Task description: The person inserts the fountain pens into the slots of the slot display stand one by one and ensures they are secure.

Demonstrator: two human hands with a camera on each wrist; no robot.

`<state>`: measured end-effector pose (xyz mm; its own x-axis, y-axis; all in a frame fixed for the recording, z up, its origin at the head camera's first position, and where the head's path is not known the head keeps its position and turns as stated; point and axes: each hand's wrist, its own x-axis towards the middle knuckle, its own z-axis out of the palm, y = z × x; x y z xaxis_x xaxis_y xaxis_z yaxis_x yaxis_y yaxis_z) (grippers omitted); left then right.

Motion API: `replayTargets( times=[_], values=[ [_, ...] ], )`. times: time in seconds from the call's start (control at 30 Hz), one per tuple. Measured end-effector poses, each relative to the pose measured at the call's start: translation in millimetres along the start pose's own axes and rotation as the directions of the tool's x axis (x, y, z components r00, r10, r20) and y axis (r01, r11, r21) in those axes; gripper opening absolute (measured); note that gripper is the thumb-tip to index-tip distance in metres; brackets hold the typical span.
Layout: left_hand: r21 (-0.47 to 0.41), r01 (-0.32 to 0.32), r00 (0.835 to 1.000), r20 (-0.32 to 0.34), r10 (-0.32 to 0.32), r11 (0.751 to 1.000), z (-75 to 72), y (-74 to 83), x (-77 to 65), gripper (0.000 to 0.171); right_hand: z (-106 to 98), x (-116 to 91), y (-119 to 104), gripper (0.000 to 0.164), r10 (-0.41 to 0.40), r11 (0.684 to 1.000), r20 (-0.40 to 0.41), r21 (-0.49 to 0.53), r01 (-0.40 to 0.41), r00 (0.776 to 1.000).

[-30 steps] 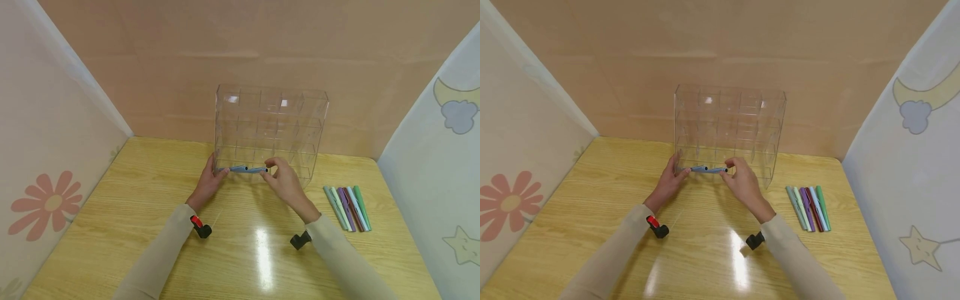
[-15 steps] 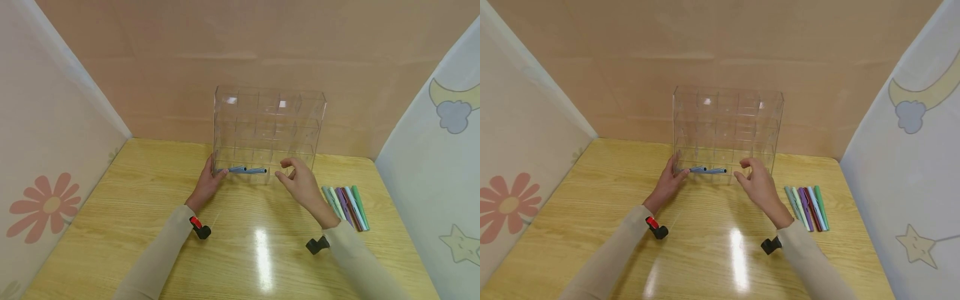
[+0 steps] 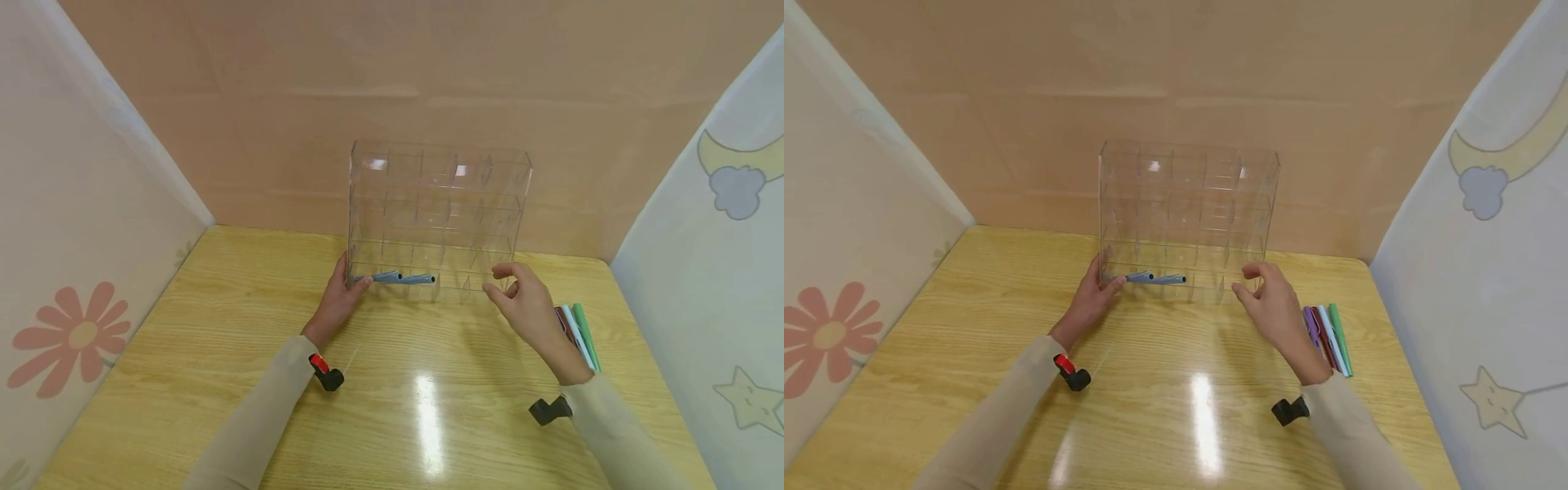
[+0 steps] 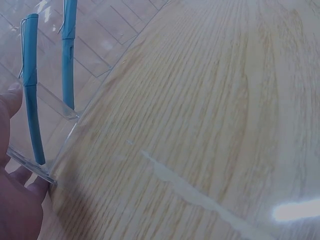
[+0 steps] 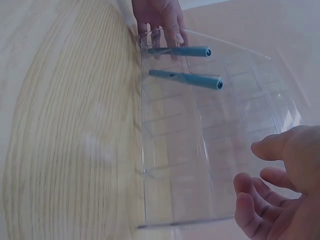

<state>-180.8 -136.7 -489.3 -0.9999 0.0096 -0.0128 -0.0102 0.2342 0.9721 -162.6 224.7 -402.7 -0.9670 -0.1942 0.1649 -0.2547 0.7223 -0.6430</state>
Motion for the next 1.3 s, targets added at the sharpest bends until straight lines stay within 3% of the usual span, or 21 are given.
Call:
replayTargets(
  times=[0.33,0.77,1.03,1.3],
  values=[
    [0.002,-0.004,1.0,0.0,0.004,1.0,-0.2,-0.1,0.1,0.084,-29,-17,29,0.044,0.056,0.998,-0.028,0.01,-0.056,0.998],
    [0.004,-0.006,1.0,0.013,0.006,1.0,-0.9,0.7,-0.3,0.084,-68,-36,85,0.055,0.248,0.969,-0.084,0.049,-0.244,0.965],
    [-0.003,-0.015,1.0,0.011,0.015,1.0,-0.8,1.3,0.6,0.083,-83,-47,113,0.027,0.29,0.954,-0.138,0.123,-0.274,0.947],
    [-0.004,-0.015,1.0,0.004,0.015,1.0,-0.7,1.0,0.7,0.083,-87,-53,121,0.053,0.32,0.946,-0.126,0.087,-0.311,0.939]
  ],
)
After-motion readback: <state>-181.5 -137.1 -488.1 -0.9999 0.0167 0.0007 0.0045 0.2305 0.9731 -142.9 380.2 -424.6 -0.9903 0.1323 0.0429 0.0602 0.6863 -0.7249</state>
